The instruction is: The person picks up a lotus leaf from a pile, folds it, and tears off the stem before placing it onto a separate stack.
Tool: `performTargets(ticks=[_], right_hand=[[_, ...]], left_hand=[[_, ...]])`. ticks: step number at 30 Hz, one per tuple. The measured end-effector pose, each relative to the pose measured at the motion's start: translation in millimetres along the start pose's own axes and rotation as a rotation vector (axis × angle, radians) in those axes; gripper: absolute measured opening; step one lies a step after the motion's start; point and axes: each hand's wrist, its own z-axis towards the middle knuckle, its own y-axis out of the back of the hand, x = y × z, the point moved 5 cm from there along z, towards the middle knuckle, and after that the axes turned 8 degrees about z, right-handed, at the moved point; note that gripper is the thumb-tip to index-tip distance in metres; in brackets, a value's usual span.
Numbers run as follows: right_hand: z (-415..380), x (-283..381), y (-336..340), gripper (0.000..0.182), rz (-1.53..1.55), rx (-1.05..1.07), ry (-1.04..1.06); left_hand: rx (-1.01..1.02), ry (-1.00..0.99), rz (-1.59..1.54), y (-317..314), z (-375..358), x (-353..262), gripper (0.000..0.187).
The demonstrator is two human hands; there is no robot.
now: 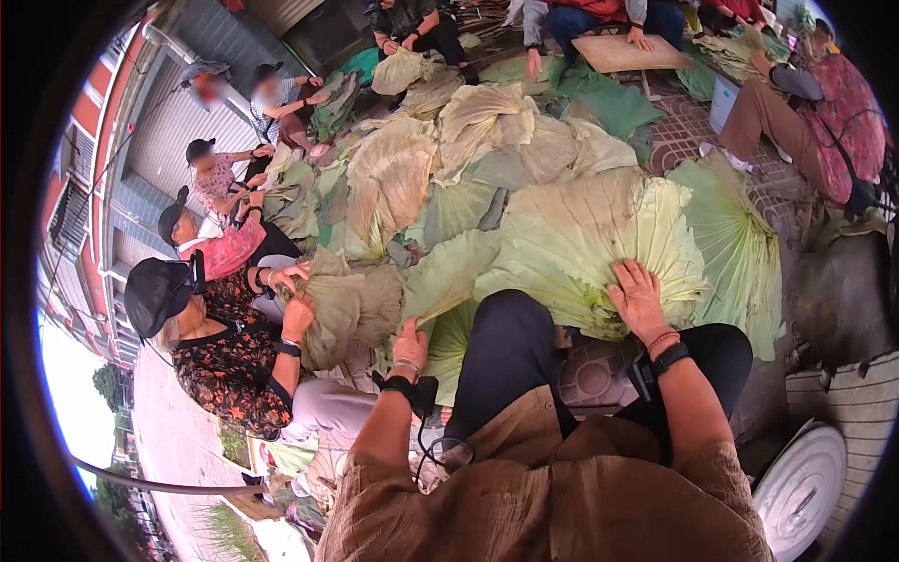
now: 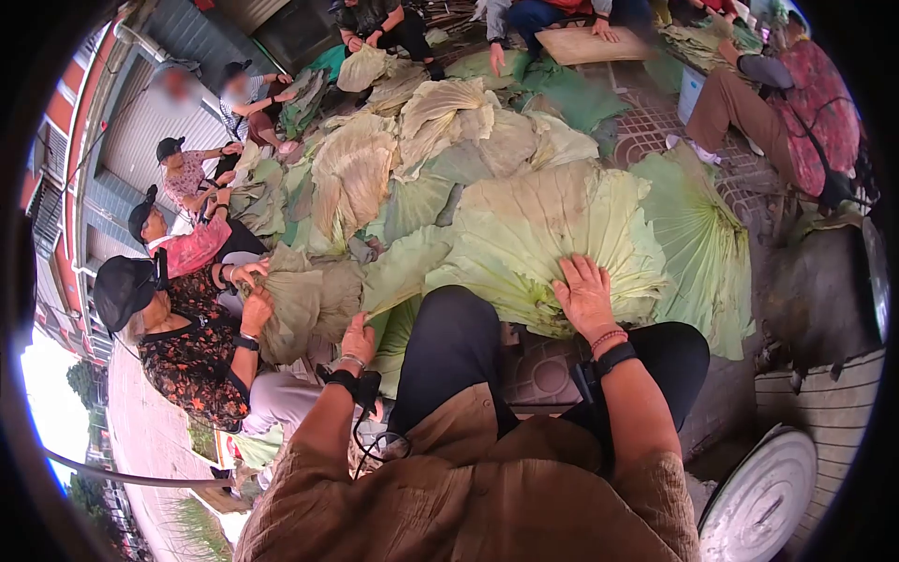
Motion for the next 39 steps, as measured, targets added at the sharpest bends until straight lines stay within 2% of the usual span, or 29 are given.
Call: performTargets(ticks=[2, 5, 6, 10, 12, 14, 18, 20, 24, 26, 30, 32, 33, 36, 37, 39], right_hand=[[-1.0, -0.1, -0.2, 0.048, -0.004, 0.009, -0.004], [-3.1, 2.0, 5.0, 0.047, 0.013, 0.008, -0.008], [-3.1, 4.2, 5.9, 0.047, 0.022, 0.011, -0.002], [-2.3, 6.9, 10.3, 0.046, 0.020, 0.015, -0.019], [-1.9, 5.8, 6.9, 0.045, 0.003, 0.017, -0.008], [-1.5, 5.3, 6.6, 0.045, 0.004, 0.018, -0.014], [-2.3, 6.7, 9.0, 0.046, 0.012, 0.031, -0.020], [-2.5, 3.2, 6.7, 0.047, 0.009, 0.029, -0.030], [-3.3, 3.7, 8.6, 0.048, 0.031, 0.045, -0.035], [-2.7, 3.7, 8.4, 0.049, 0.032, 0.064, -0.041], [-4.1, 4.9, 11.4, 0.046, 0.078, -0.006, -0.016], [-1.8, 1.5, 4.5, 0.043, -0.046, 0.127, -0.048], [-3.9, 4.2, 9.7, 0.040, 0.033, 0.010, 0.028], [-4.4, 7.3, 12.7, 0.042, 0.011, -0.109, 0.089], [-3.2, 5.5, 11.3, 0.041, 0.020, -0.010, 0.029], [-2.0, 8.4, 12.1, 0.042, -0.004, 0.002, 0.009]], left_hand=[[0.033, 0.043, 0.060, 8.0, 8.3, 6.3, 0.033], [-0.153, 0.033, 0.031, 33.8, 20.2, 6.8, 0.029], [-0.153, 0.031, 0.038, 42.2, 26.8, 7.2, 0.029], [-0.477, -0.002, -0.118, 104.3, 54.2, -9.7, 0.024], [-0.592, -0.041, -0.271, 140.0, 67.6, -32.6, 0.021], [-0.718, -0.112, -0.242, 167.5, 87.3, -53.3, 0.019], [-0.751, -0.142, -0.411, 217.3, 79.2, -154.4, 0.018], [-0.771, -0.381, -0.409, 217.6, 69.7, -204.6, 0.021], [-0.553, -0.704, -0.341, 170.0, 42.3, -281.1, 0.028], [-0.250, -0.692, -0.300, 133.4, 31.9, -305.2, 0.032], [-0.054, -0.730, -0.095, 47.3, 12.8, -322.2, 0.037], [0.032, -0.733, -0.058, 11.0, 0.8, -318.8, 0.038], [0.115, -0.732, -0.021, 1.5, -4.4, -320.7, 0.039], [0.085, -0.717, -0.080, -4.4, -5.2, -321.5, 0.041], [0.081, -0.710, -0.127, -3.8, -3.2, -322.0, 0.039], [0.062, -0.699, -0.123, -0.2, 1.0, -325.2, 0.039]])
